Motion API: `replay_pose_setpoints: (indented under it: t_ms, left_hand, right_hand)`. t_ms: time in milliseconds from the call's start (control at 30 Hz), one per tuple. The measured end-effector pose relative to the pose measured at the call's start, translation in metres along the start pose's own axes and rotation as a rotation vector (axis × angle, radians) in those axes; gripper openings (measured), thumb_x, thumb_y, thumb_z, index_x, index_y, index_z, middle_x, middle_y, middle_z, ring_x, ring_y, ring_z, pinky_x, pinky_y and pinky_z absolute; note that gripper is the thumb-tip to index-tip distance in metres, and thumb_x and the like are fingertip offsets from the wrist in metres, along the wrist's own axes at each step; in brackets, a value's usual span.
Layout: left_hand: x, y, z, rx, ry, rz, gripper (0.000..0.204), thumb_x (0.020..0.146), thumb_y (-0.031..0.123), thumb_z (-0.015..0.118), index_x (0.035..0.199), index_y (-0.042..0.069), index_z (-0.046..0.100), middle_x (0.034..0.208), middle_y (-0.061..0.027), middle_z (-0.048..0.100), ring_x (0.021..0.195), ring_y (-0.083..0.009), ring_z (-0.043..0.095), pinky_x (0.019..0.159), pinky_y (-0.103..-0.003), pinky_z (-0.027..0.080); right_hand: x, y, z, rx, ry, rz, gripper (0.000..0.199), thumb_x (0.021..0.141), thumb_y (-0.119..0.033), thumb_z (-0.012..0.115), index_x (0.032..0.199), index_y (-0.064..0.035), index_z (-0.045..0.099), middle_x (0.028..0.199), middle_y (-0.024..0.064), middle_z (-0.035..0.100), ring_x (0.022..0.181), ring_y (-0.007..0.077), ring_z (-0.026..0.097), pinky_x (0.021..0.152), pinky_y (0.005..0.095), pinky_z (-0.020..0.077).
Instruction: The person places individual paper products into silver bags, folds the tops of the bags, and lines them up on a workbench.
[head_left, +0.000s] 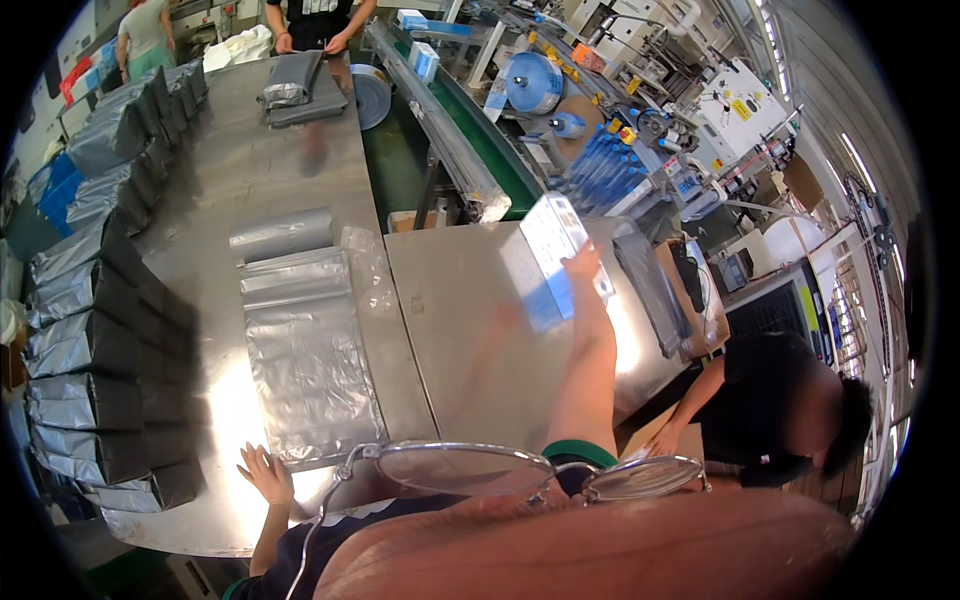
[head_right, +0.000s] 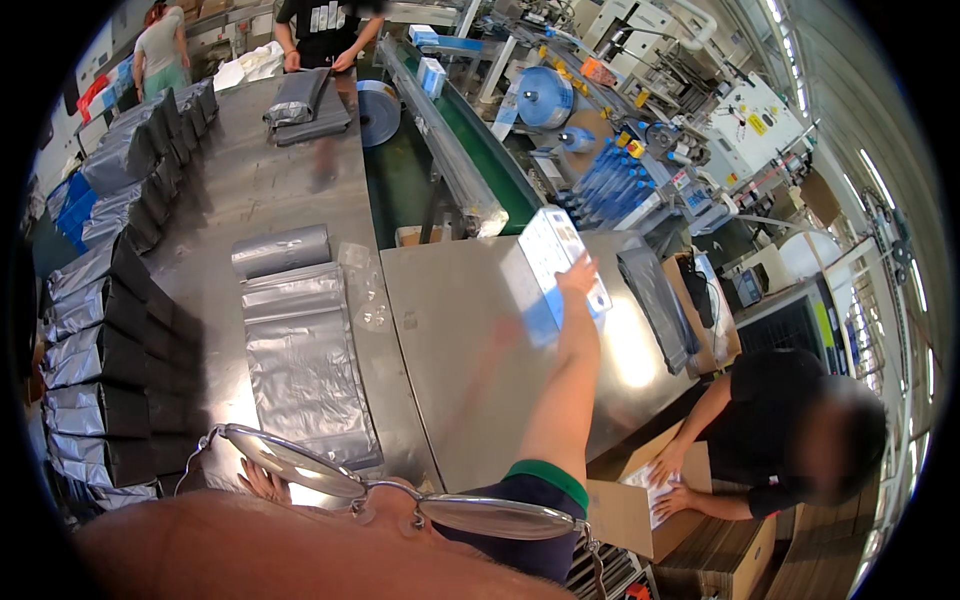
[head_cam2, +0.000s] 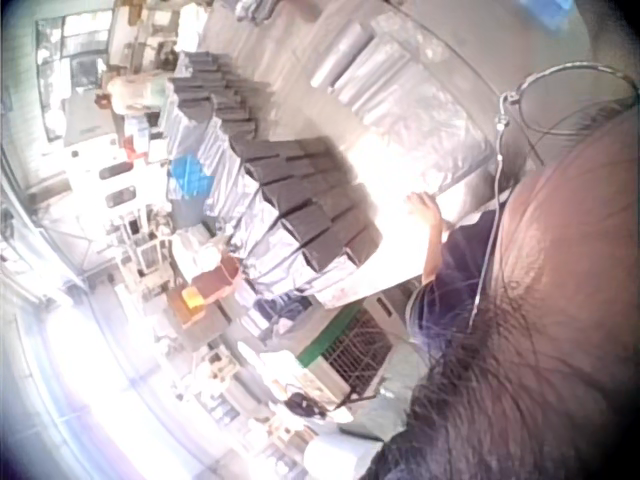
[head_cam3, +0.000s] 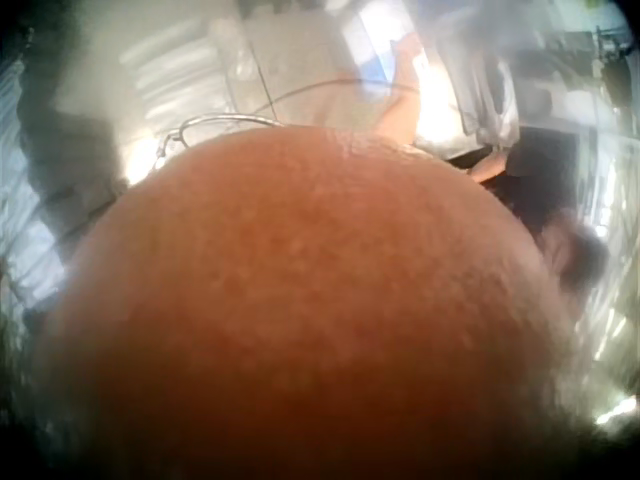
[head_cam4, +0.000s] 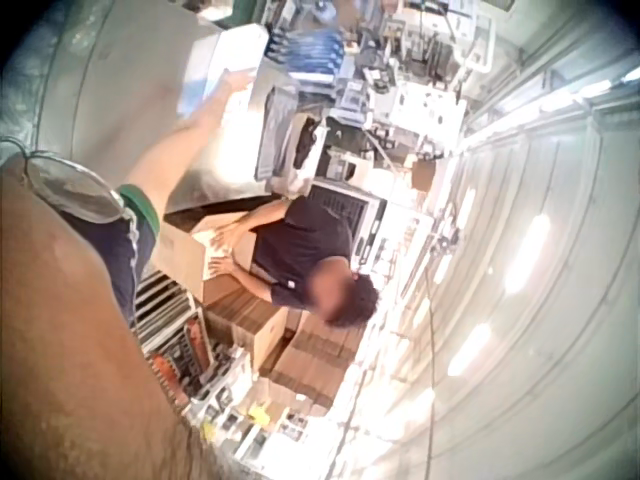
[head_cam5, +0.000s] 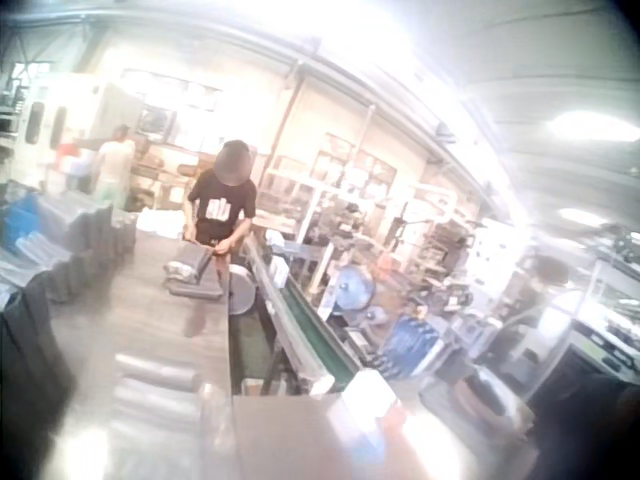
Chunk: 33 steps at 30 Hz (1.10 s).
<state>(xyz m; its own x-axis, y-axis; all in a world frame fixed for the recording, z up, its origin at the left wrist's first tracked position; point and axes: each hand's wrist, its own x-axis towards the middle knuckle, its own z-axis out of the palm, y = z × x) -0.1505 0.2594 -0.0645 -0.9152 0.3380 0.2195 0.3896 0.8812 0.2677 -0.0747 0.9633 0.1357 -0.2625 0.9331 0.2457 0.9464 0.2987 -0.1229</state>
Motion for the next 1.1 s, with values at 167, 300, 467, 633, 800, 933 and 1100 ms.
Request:
replay_pose_setpoints:
  t_ms: [167, 300, 467, 633, 800, 933, 1100]
  left_hand:
    - [-0.031, -0.027, 0.011, 0.031, -0.029, -0.054, 0.048, 0.073, 0.025, 0.044, 0.113, 0.000, 0.035, 0.126, -0.0195, 0.025, 0.120, -0.0357, 0.016, 0.096, -0.050, 0.003]
    - [-0.006, -0.004, -0.012, -0.329, 0.036, -0.120, 0.046, 0.075, 0.024, 0.050, 0.112, 0.001, 0.036, 0.122, -0.0224, 0.028, 0.112, -0.0362, 0.024, 0.092, -0.046, 0.019]
    - [0.052, -0.007, -0.044, -0.451, 0.119, -0.199, 0.017, 0.073, 0.013, 0.051, 0.084, 0.000, 0.051, 0.085, -0.0148, 0.051, 0.080, -0.0298, 0.048, 0.070, -0.036, 0.038]
    - [0.077, -0.011, -0.074, -0.545, -0.085, -0.145, 0.014, 0.074, 0.013, 0.051, 0.081, 0.002, 0.053, 0.078, -0.0124, 0.051, 0.072, -0.0268, 0.051, 0.063, -0.033, 0.042]
    - [0.112, 0.014, -0.060, -0.392, -0.257, 0.502, 0.016, 0.062, 0.009, 0.054, 0.075, 0.003, 0.049, 0.076, -0.0122, 0.047, 0.077, -0.0286, 0.047, 0.068, -0.035, 0.039]
    - [0.096, 0.031, -0.048, -0.283, -0.406, 0.769, 0.024, 0.058, 0.013, 0.057, 0.077, 0.002, 0.048, 0.081, -0.0115, 0.048, 0.082, -0.0263, 0.047, 0.073, -0.034, 0.038]
    - [0.075, 0.044, -0.026, 0.093, -0.255, 0.816, 0.019, 0.066, 0.012, 0.049, 0.083, 0.004, 0.049, 0.085, -0.0091, 0.050, 0.084, -0.0214, 0.049, 0.073, -0.031, 0.040]
  right_hand:
    - [0.010, 0.007, 0.005, -0.297, -0.328, 0.077, 0.109, 0.050, -0.046, 0.069, 0.128, -0.0108, 0.002, 0.124, 0.0193, 0.027, 0.114, 0.0283, 0.030, 0.092, 0.0424, 0.0263]
    - [0.016, 0.063, 0.059, -0.215, -0.263, 0.166, 0.098, 0.049, -0.037, 0.069, 0.124, -0.0022, 0.018, 0.118, 0.0202, 0.035, 0.107, 0.0304, 0.039, 0.088, 0.0419, 0.0320]
    - [-0.034, 0.077, 0.022, 0.447, -0.560, 0.071, 0.053, 0.060, -0.021, 0.063, 0.104, 0.0022, 0.043, 0.089, 0.0142, 0.054, 0.080, 0.0240, 0.054, 0.072, 0.0320, 0.0433]
    - [-0.221, -0.080, -0.097, 0.500, -0.156, -0.951, 0.057, 0.056, -0.006, 0.063, 0.108, -0.0008, 0.041, 0.099, 0.0134, 0.050, 0.091, 0.0278, 0.049, 0.078, 0.0332, 0.0394]
    - [-0.358, -0.101, -0.037, 0.604, -0.196, -1.672, 0.041, 0.065, -0.006, 0.051, 0.105, -0.0128, 0.047, 0.095, 0.0079, 0.050, 0.091, 0.0224, 0.046, 0.079, 0.0382, 0.0343]
    - [-0.426, -0.063, 0.000, 0.467, -0.217, -1.840, 0.039, 0.066, -0.009, 0.048, 0.105, -0.0144, 0.048, 0.099, 0.0059, 0.050, 0.094, 0.0192, 0.047, 0.080, 0.0398, 0.0343]
    - [-0.418, -0.105, -0.002, 0.440, -0.701, -1.410, 0.025, 0.074, -0.021, 0.045, 0.095, -0.0104, 0.053, 0.086, 0.0114, 0.055, 0.084, 0.0272, 0.051, 0.073, 0.0385, 0.0377]
